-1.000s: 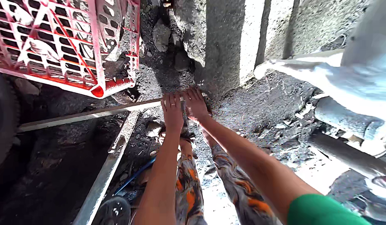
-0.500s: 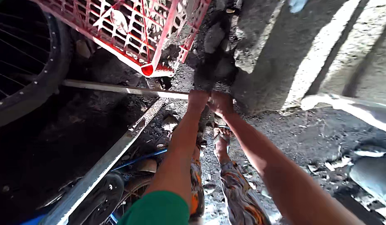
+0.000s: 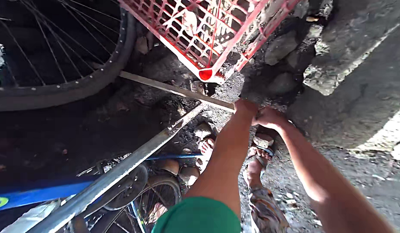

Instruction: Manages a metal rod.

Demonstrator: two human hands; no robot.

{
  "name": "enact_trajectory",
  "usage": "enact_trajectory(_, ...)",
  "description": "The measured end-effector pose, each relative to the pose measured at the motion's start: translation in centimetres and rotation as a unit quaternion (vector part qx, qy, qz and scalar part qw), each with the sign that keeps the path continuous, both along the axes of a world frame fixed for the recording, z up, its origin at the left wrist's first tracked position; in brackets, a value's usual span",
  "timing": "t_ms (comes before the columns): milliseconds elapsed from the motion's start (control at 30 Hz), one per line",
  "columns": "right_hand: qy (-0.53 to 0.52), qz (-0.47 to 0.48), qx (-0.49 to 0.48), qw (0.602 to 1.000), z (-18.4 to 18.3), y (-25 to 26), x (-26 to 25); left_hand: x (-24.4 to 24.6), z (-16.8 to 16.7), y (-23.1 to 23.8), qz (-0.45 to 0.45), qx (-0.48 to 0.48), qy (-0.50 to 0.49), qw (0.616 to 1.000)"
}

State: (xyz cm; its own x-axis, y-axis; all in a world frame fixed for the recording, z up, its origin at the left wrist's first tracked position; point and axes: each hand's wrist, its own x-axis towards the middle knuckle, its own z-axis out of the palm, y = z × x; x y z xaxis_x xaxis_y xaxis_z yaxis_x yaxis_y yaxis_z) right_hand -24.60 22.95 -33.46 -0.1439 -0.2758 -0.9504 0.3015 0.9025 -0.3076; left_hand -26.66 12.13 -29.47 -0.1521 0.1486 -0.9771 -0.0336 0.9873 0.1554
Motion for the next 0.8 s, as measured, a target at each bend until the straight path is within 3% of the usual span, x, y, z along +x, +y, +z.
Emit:
enact_trajectory(200, -0.122, -0.070, -0.011, 0.990, 1.3, 0.2, 0.8, 0.4, 1.4, 0.2, -0.048, -0.010, -0.051, 0.997)
enact_trajectory(300, -0.108, -0.064, -0.015, 0.992, 2.1, 0.5, 2.3, 1.2, 2.6, 0.3, -0.066, -0.003, -0.062, 0.996)
enact_trajectory(433, -0.076, -0.030, -0.026, 0.996, 7.2, -0.2, 2.8, 2.3, 5.5, 0.3, -0.058, -0.010, -0.058, 0.997)
enact_trajectory(567, -0.046, 0.006, -0.015, 0.999, 11.6, -0.3, 5.8, 4.2, 11.7, -0.7, -0.027, 0.010, -0.042, 0.999)
enact_trajectory(767, -0.024, 0.046, 0.010, 0.999, 22.3, -2.2, 9.5, 9.3, 19.6, -2.7, -0.016, 0.026, -0.024, 0.999)
enact_trajectory(800, -0.026, 0.049, 0.010, 0.998, 23.9, -2.5, 10.1, 10.3, 20.6, -2.7, 0.018, 0.009, -0.020, 1.000)
